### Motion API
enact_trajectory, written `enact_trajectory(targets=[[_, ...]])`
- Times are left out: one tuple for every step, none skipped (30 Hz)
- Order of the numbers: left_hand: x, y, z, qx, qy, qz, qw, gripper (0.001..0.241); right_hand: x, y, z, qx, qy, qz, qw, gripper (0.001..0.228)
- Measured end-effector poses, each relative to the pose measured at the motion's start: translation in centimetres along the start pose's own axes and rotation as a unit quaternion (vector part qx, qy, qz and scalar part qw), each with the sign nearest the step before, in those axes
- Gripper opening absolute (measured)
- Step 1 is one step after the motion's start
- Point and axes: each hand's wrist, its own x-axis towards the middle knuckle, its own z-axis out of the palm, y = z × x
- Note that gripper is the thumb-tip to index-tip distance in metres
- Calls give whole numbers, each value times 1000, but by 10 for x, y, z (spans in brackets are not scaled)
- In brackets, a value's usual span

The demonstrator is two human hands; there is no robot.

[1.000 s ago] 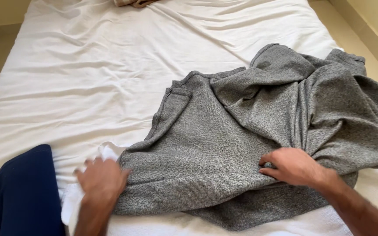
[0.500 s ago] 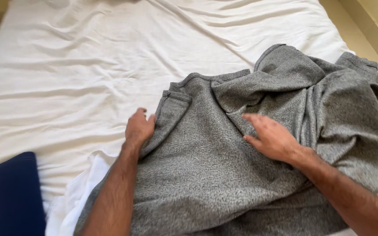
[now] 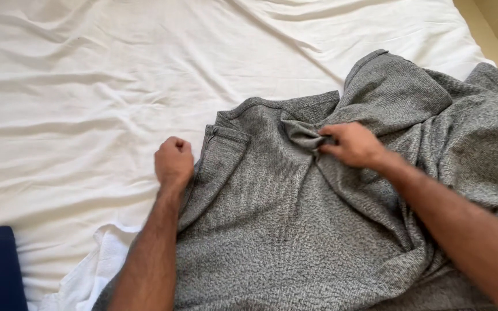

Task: The person folds a grey blanket on a bed. They smooth the fabric with their hands, fold the blanket in half, and then fold it again to create a compact stack.

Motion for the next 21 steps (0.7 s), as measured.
enact_trajectory(targets=[[4, -3, 0, 0, 0, 2, 1000, 29, -1, 4, -10, 1, 1, 1, 1000, 46], [6, -8, 0, -34, -30, 1, 999, 30, -2, 7, -20, 41, 6, -2, 999, 38], [9, -12, -1, -68, -59, 0, 996, 31, -4, 10, -29, 81, 12, -6, 997, 31], [4, -2, -3, -67, -57, 0, 996, 31, -1, 20, -39, 81, 12, -7, 997, 31], [-2, 9, -4, -106, -98, 2, 990, 36, 1, 30, -49, 123, 44, 10, 991, 30], [-8, 18, -7, -144, -138, 1, 980, 42, 4, 39, -59, 163, 75, 26, 983, 30], [-7, 20, -7, -143, -135, 0, 980, 42, 5, 45, -63, 163, 73, 23, 984, 30], [-7, 24, -3, -92, -153, 9, 984, 45, 3, 54, -68, 189, 81, 43, 978, 31], [-7, 29, 2, -42, -171, 18, 984, 48, 1, 65, -74, 213, 89, 63, 971, 31], [0, 23, 8, -44, -172, 20, 984, 48, 2, 83, -79, 212, 91, 65, 971, 31], [6, 17, 14, -30, -142, 20, 989, 41, 3, 101, -84, 205, 107, 75, 970, 31], [11, 8, 19, -14, -112, 17, 993, 36, 5, 119, -86, 199, 120, 85, 969, 31], [12, 4, 16, -14, -114, 16, 993, 36, 8, 146, -93, 199, 119, 87, 969, 31], [16, 0, 10, -44, -54, 23, 997, 33, 12, 171, -99, 182, 130, 87, 971, 30], [20, -4, 3, -75, 7, 30, 997, 31, 16, 195, -105, 166, 141, 88, 972, 29], [21, -5, -7, -73, 10, 30, 997, 31, 43, 252, -105, 168, 141, 85, 972, 29], [21, -5, -17, -100, 43, 24, 994, 27, 62, 306, -108, 219, 169, 98, 956, 25], [22, -5, -28, -127, 77, 19, 989, 25, 78, 354, -112, 271, 195, 110, 936, 22], [25, -6, -35, -125, 81, 20, 989, 25, 94, 383, -112, 273, 195, 106, 936, 22], [28, -7, -39, -121, 70, 1, 990, 21, 106, 414, -111, 281, 210, 106, 930, 22], [31, -7, -42, -117, 59, -18, 991, 17, 119, 446, -111, 288, 225, 106, 925, 22]])
